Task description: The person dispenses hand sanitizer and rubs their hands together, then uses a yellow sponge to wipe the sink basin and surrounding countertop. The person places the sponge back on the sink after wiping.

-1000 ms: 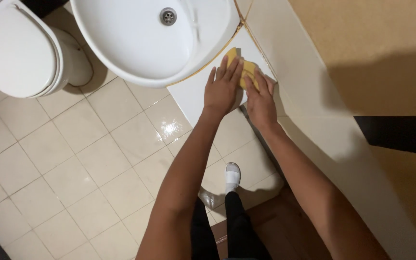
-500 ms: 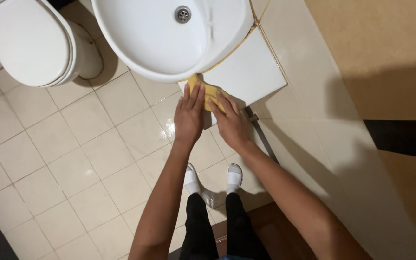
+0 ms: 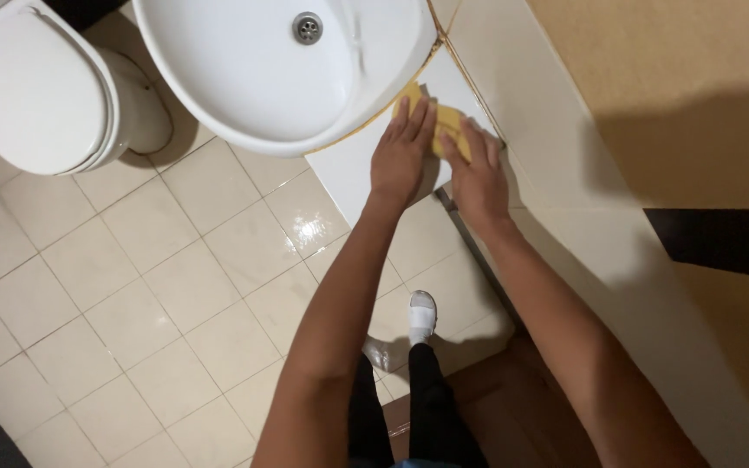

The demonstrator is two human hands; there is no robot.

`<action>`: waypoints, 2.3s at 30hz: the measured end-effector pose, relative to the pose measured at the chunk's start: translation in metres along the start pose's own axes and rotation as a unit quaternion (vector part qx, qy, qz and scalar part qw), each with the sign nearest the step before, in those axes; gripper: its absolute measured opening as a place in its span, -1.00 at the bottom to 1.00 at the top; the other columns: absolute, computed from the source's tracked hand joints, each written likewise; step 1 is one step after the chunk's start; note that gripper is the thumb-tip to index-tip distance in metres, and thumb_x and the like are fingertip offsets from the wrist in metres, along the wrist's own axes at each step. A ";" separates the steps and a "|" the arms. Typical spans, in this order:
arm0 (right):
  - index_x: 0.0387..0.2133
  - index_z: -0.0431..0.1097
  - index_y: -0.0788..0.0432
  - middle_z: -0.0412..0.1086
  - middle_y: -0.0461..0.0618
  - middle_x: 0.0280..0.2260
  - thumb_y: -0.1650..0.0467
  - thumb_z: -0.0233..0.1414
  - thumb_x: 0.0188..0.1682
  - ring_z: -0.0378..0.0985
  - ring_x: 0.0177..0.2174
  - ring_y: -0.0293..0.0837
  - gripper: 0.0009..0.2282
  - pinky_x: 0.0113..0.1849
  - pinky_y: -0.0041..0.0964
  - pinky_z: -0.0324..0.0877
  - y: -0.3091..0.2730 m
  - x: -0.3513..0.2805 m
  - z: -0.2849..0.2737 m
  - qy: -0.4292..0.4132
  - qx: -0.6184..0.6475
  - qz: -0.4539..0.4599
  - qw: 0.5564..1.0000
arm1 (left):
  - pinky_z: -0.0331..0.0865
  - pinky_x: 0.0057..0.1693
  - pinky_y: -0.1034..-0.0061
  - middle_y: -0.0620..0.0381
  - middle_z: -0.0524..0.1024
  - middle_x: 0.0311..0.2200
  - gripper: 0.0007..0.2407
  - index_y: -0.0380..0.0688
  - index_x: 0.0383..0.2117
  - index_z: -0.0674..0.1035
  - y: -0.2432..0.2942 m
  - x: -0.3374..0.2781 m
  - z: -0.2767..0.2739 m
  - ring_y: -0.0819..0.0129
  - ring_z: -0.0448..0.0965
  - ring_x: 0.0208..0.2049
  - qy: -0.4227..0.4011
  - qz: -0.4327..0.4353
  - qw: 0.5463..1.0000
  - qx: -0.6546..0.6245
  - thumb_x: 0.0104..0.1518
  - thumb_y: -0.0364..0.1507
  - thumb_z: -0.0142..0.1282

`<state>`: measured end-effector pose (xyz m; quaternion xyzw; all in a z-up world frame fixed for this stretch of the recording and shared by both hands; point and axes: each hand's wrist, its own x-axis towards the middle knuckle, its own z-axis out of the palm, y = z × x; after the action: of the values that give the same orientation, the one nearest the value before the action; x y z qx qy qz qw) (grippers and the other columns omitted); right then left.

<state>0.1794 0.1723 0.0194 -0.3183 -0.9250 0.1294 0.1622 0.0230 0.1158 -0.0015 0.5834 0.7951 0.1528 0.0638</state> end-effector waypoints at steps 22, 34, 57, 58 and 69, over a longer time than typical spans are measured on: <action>0.25 0.33 -0.07 0.09 -0.01 0.36 0.59 -0.01 -0.02 0.25 0.16 0.11 -0.47 0.10 -0.05 0.36 -0.112 -0.038 0.029 -0.101 0.110 -0.024 0.988 | 0.20 0.37 0.03 0.08 0.25 0.40 -0.50 -0.06 0.35 0.35 -0.048 -0.134 -0.061 0.01 0.11 0.45 0.070 -0.103 0.990 -0.069 0.22 -0.61 -0.03; 0.31 0.23 -0.30 0.08 0.01 0.35 0.56 -0.01 0.03 0.19 0.25 0.13 -0.41 0.12 0.05 0.32 -0.032 -0.024 0.024 -0.061 -0.002 -0.039 0.997 | 0.26 0.39 0.14 0.01 0.27 0.38 -0.53 -0.14 0.33 0.37 -0.018 -0.063 -0.029 -0.11 0.15 0.44 0.092 -0.028 0.992 -0.083 0.22 -0.61 0.03; 0.31 0.29 0.14 0.10 0.26 0.35 0.72 -0.07 -0.03 0.22 0.11 0.21 -0.41 0.16 -0.08 0.26 -0.026 0.031 0.028 0.045 0.068 0.061 0.995 | 0.22 0.39 0.29 0.28 0.31 0.34 -0.59 0.04 0.27 0.46 -0.030 0.032 0.014 0.24 0.16 0.45 0.068 0.015 0.997 -0.037 0.26 -0.51 -0.03; 0.31 0.29 0.14 0.10 0.26 0.35 0.72 -0.07 -0.03 0.22 0.11 0.21 -0.41 0.16 -0.08 0.26 -0.031 0.027 0.035 0.044 0.070 0.057 0.995 | 0.22 0.39 0.29 0.28 0.31 0.34 -0.59 0.04 0.27 0.46 -0.035 0.023 0.011 0.24 0.16 0.45 0.069 0.011 0.997 -0.035 0.26 -0.51 -0.03; 0.16 0.43 0.08 0.27 0.03 0.25 0.61 -0.02 0.03 0.27 0.14 0.14 -0.58 0.11 -0.15 0.35 -0.121 0.009 0.061 -0.041 0.150 -0.021 0.988 | 0.23 0.35 0.12 0.10 0.39 0.30 -0.60 -0.16 0.18 0.53 -0.091 -0.100 -0.039 0.08 0.24 0.36 0.120 -0.066 0.990 -0.021 0.17 -0.62 0.01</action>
<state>0.0829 0.0771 0.0072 -0.2654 -0.9075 0.2760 0.1729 -0.0392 -0.0105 -0.0016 0.5059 0.8303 0.2338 -0.0105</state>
